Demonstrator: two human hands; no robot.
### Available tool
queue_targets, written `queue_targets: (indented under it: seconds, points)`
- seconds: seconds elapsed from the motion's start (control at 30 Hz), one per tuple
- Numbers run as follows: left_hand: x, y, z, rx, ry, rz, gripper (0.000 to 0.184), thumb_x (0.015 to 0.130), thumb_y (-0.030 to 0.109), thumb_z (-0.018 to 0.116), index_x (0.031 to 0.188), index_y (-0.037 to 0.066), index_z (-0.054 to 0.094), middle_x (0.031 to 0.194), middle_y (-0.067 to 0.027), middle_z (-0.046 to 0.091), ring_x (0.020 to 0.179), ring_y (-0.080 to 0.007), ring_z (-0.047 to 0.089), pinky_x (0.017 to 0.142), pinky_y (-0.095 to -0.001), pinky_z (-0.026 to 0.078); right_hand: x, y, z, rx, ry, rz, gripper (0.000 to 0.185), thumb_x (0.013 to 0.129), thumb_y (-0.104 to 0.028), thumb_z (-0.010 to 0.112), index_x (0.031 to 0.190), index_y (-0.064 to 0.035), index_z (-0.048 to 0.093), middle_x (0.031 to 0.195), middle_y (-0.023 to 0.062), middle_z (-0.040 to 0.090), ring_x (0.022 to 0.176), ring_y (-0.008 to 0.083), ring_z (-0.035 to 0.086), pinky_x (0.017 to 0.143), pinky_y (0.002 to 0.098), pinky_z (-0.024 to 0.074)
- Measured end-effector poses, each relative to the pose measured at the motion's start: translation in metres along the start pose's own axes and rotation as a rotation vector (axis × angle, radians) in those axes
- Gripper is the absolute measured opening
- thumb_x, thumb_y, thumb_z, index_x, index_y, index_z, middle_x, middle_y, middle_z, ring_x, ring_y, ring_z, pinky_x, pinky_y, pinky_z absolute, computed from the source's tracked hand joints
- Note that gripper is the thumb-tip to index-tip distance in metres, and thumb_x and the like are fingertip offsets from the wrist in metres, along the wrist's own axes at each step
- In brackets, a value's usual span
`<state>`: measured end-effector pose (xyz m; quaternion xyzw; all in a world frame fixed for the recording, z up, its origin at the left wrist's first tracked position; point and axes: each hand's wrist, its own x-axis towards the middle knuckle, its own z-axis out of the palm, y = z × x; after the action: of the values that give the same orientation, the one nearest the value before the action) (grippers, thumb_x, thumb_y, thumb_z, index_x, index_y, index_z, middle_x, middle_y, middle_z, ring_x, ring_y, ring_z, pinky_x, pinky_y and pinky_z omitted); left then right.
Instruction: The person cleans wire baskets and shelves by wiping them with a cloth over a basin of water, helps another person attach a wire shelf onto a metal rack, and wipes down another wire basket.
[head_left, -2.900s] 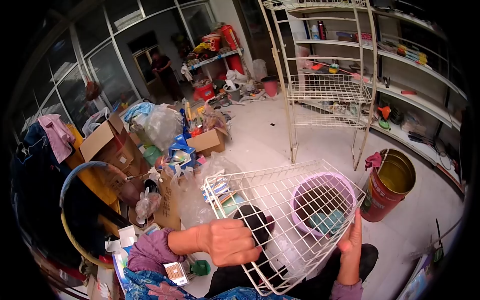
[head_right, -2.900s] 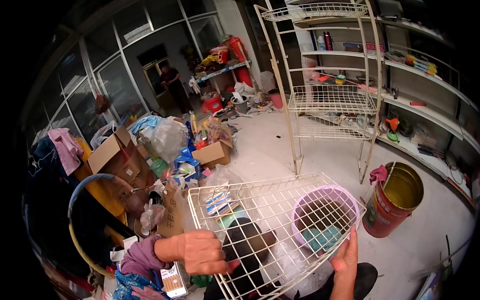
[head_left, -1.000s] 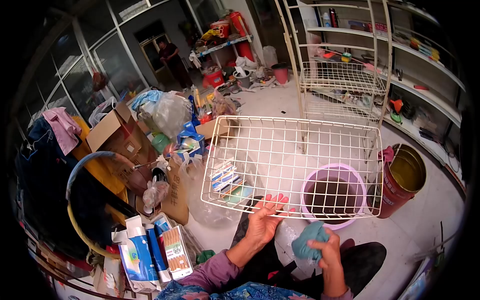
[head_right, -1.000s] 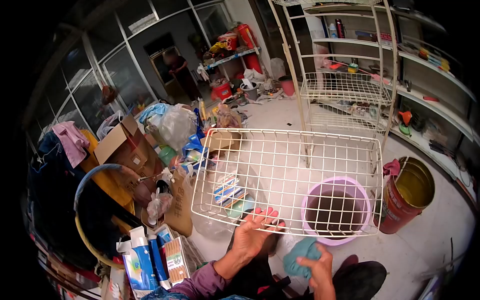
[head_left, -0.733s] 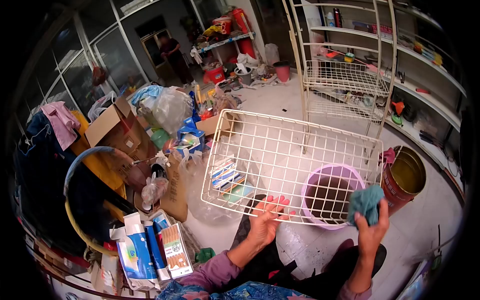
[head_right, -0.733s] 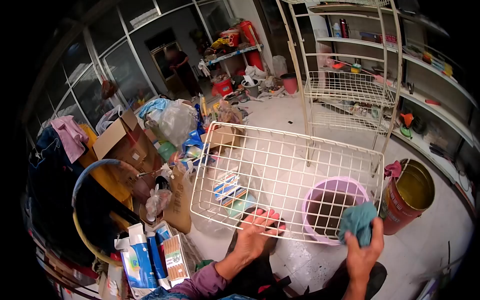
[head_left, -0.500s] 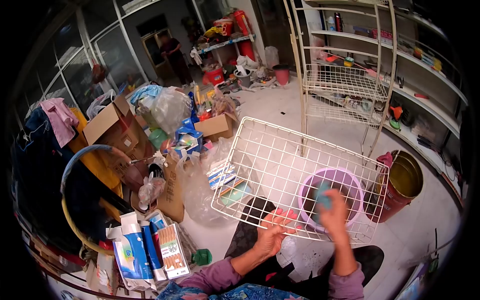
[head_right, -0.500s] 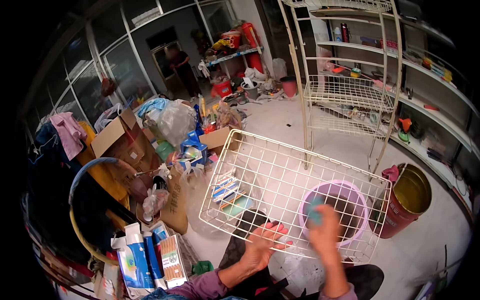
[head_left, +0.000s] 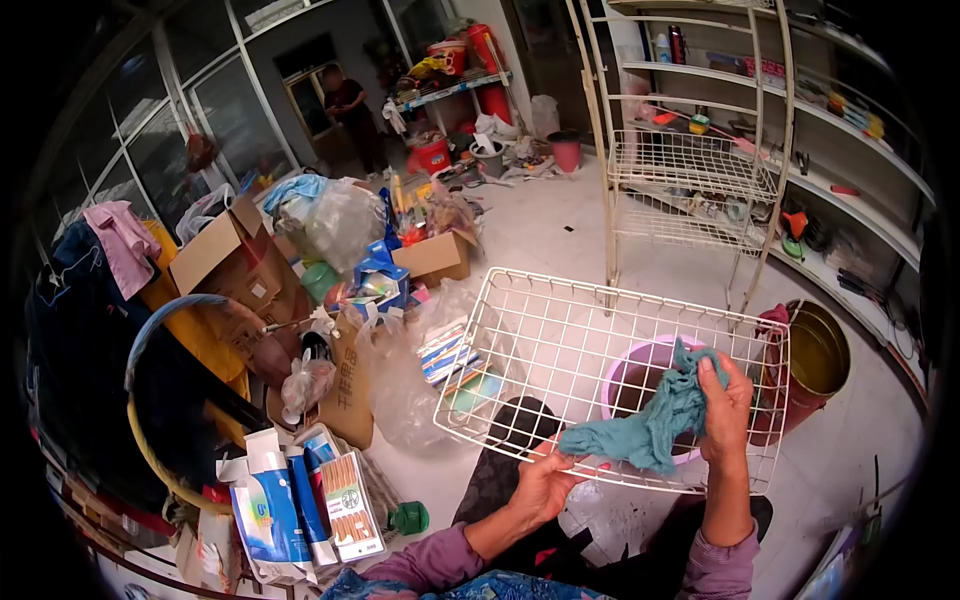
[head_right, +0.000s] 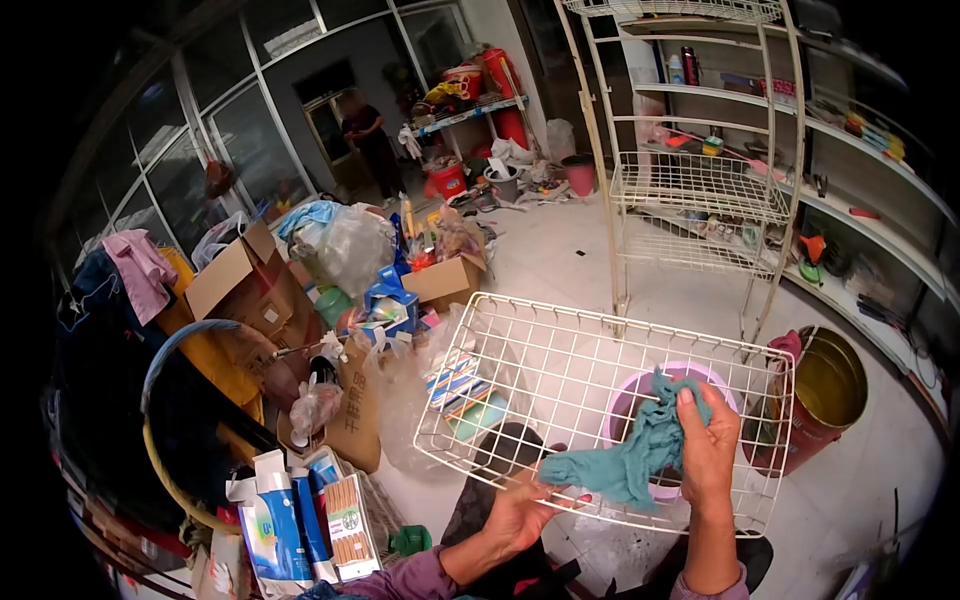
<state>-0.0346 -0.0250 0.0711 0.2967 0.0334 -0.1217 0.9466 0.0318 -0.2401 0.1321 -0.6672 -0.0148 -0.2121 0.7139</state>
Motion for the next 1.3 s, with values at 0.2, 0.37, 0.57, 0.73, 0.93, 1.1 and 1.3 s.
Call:
queue_targets:
  seconds: [0.2,0.37,0.57,0.73,0.93,1.1,1.3]
  points:
    - [-0.001,-0.01,-0.012,-0.024,0.005,-0.04,0.057,0.068,-0.002,0.049,0.123,-0.007,0.038,0.123,-0.0231,0.048,0.117,-0.0385,0.047,0.1,-0.0604,0.038,0.013,0.013,-0.027,-1.051,0.076,-0.302,0.037,0.094,-0.032,0.052,0.097,0.0034,0.062,0.081,0.0067,0.062,0.076,0.0149,0.056,0.064,0.0277,0.0427]
    - [0.0,-0.011,-0.015,-0.042,0.047,-0.052,0.048,0.07,-0.005,0.046,0.117,-0.005,0.04,0.121,-0.0229,0.049,0.115,-0.0395,0.049,0.099,-0.0626,0.037,0.026,0.007,-0.049,-0.397,-0.039,0.087,0.037,0.093,-0.032,0.053,0.096,0.0046,0.058,0.084,0.0071,0.063,0.073,0.0134,0.058,0.064,0.0276,0.045]
    - [0.0,-0.014,-0.012,-0.062,0.06,-0.009,0.044,0.072,-0.008,0.046,0.116,-0.008,0.04,0.114,-0.0239,0.051,0.108,-0.0395,0.054,0.092,-0.0631,0.044,0.018,-0.084,-0.014,0.471,0.104,0.046,0.03,0.094,-0.025,0.051,0.089,0.0024,0.062,0.075,0.0075,0.062,0.065,0.0142,0.056,0.063,0.0246,0.0442]
    - [-0.001,-0.017,-0.013,-0.051,0.085,-0.011,0.044,0.072,-0.005,0.047,0.116,-0.005,0.04,0.115,-0.0212,0.051,0.109,-0.0381,0.053,0.094,-0.0624,0.042,-0.011,-0.068,0.005,-0.769,-0.637,-0.375,0.057,0.074,-0.037,0.069,0.121,-0.007,0.057,0.114,0.0155,0.059,0.108,0.0331,0.053,0.096,0.0454,0.0371]
    - [-0.009,-0.015,-0.009,-0.008,0.11,-0.068,0.046,0.073,-0.002,0.048,0.118,-0.001,0.037,0.118,-0.0199,0.051,0.11,-0.0371,0.052,0.096,-0.0586,0.041,-0.035,-0.003,0.009,-1.053,-0.805,-0.557,0.074,0.068,-0.057,0.068,0.13,-0.0187,0.052,0.143,0.0151,0.034,0.135,0.043,0.019,0.102,0.0685,0.0114]
    - [-0.012,-0.016,0.0,0.03,0.14,-0.079,0.047,0.074,-0.002,0.048,0.119,-0.002,0.036,0.118,-0.0208,0.05,0.11,-0.0373,0.052,0.095,-0.057,0.042,-0.028,0.002,0.009,-1.107,-0.911,-0.685,0.069,0.069,-0.053,0.068,0.128,-0.021,0.053,0.144,0.0117,0.033,0.134,0.0418,0.021,0.1,0.0675,0.0176]
    - [-0.014,-0.013,0.009,0.006,0.175,-0.063,0.047,0.074,-0.002,0.049,0.12,-0.001,0.037,0.121,-0.0217,0.05,0.113,-0.0376,0.051,0.096,-0.0606,0.041,-0.015,0.004,-0.006,-0.943,-0.881,-0.686,0.049,0.066,-0.029,0.075,0.111,-0.0146,0.063,0.13,0.0065,0.05,0.12,0.0321,0.041,0.093,0.0498,0.0335]
